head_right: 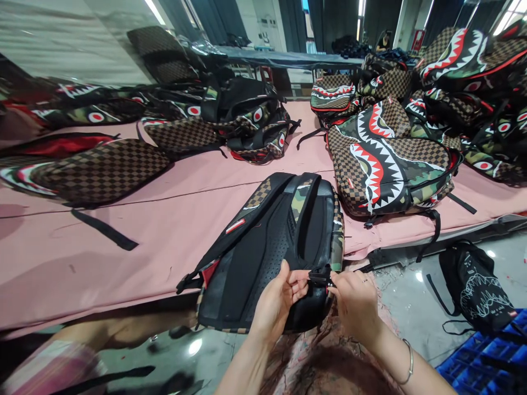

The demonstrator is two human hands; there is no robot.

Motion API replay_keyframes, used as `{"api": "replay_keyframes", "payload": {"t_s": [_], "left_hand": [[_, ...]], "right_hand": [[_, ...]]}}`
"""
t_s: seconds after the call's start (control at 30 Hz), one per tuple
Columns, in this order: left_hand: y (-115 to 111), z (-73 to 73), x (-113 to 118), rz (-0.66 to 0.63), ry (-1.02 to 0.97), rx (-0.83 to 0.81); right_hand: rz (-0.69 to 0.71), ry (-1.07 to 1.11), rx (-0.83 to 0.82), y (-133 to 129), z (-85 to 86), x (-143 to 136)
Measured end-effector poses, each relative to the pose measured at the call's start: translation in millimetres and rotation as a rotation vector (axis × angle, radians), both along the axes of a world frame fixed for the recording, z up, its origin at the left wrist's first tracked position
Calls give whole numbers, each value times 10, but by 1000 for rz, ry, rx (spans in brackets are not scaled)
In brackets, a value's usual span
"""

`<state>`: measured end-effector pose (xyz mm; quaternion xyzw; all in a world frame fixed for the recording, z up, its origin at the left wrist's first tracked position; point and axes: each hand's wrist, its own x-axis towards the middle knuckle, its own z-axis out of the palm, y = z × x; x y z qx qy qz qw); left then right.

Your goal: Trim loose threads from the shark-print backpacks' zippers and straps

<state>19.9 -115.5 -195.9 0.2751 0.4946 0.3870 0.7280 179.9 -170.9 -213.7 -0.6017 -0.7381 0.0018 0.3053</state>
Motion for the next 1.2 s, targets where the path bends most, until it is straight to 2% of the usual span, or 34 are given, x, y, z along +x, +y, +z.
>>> {"api": "replay_keyframes", "payload": {"t_s": [0.2,0.3,0.37,0.47,0.53,0.6,0.67,0.73,0.83,0.93,1.03,1.1,1.2], "left_hand": [[-24,8,15,-11,3,44],[-21,9,13,-18,-1,39],[-8,10,9,-25,-9,24],[21,14,-5,-38,-6,24],[35,15,-23,-71,37,61],[44,15,-52,-107,102,129],[49,14,-92,-122,217,256],[55,11,-137,-88,440,484],[65,-29,-179,58,884,911],[88,-146,-174,182,1169,1252],[132,-282,-173,241,1240,1410],[147,-326,-201,241,1162,1436],[85,-306,-248,234,990,1466]], "right_hand": [[-2,-95,13,24,93,-32],[9,-60,1,35,110,-18],[30,52,-14,50,77,2],[5,377,-70,100,-28,20],[-13,615,-166,153,-105,7],[4,758,-286,216,-170,-21],[-2,766,-371,284,-219,-51],[-56,710,-388,348,-260,-71],[-68,699,-367,416,-315,-95],[12,697,-417,424,-365,-134],[50,556,-411,383,-406,-158],[51,494,-344,350,-411,-147],[20,621,-371,312,-334,-105]]}}
